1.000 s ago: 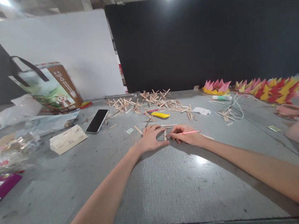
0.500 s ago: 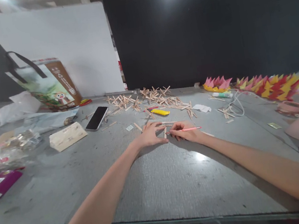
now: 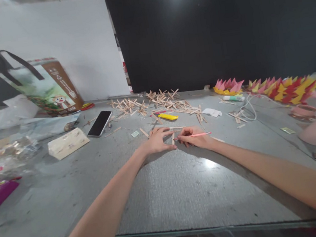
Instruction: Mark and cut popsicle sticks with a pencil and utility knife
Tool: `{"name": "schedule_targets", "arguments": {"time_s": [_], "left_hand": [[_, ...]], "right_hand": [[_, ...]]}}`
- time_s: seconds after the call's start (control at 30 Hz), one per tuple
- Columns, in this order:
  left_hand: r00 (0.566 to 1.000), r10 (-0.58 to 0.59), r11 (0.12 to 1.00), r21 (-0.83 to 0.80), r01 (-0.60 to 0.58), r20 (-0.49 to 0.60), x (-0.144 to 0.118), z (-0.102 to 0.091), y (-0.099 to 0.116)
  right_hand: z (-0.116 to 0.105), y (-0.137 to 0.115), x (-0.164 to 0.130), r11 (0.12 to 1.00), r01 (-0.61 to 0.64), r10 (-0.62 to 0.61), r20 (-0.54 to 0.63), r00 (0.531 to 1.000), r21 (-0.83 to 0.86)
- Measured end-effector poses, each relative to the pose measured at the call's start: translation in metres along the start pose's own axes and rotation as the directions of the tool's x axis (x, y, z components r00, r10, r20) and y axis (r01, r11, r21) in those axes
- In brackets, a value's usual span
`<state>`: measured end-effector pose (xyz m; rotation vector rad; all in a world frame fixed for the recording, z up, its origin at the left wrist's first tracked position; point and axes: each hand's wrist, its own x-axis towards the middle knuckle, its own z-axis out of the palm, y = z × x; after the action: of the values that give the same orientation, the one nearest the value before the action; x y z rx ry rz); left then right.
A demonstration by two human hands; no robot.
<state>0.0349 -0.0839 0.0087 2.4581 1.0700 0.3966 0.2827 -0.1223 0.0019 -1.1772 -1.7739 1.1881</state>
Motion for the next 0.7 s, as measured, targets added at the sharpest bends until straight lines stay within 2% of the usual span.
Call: {"name": "schedule_targets", "arguments": {"time_s": [0.23,0.7], "left_hand": [[1.000,-0.002,1.000,-0.005,0.002,-0.005,0.0006,0.0000,-0.0003],[1.000,0.001,1.000,0.002,-0.001,-0.013,0.0007,0.0002,0.0003]], "right_hand": [[-0.0006,-0.0007,0.0000,1.000,0.027,-0.027,-0.001,1.000,0.013],[0.0003,-0.0079,-0.0008,1.000,-0.006,0.006,-0.012,1.000,0.029]]}}
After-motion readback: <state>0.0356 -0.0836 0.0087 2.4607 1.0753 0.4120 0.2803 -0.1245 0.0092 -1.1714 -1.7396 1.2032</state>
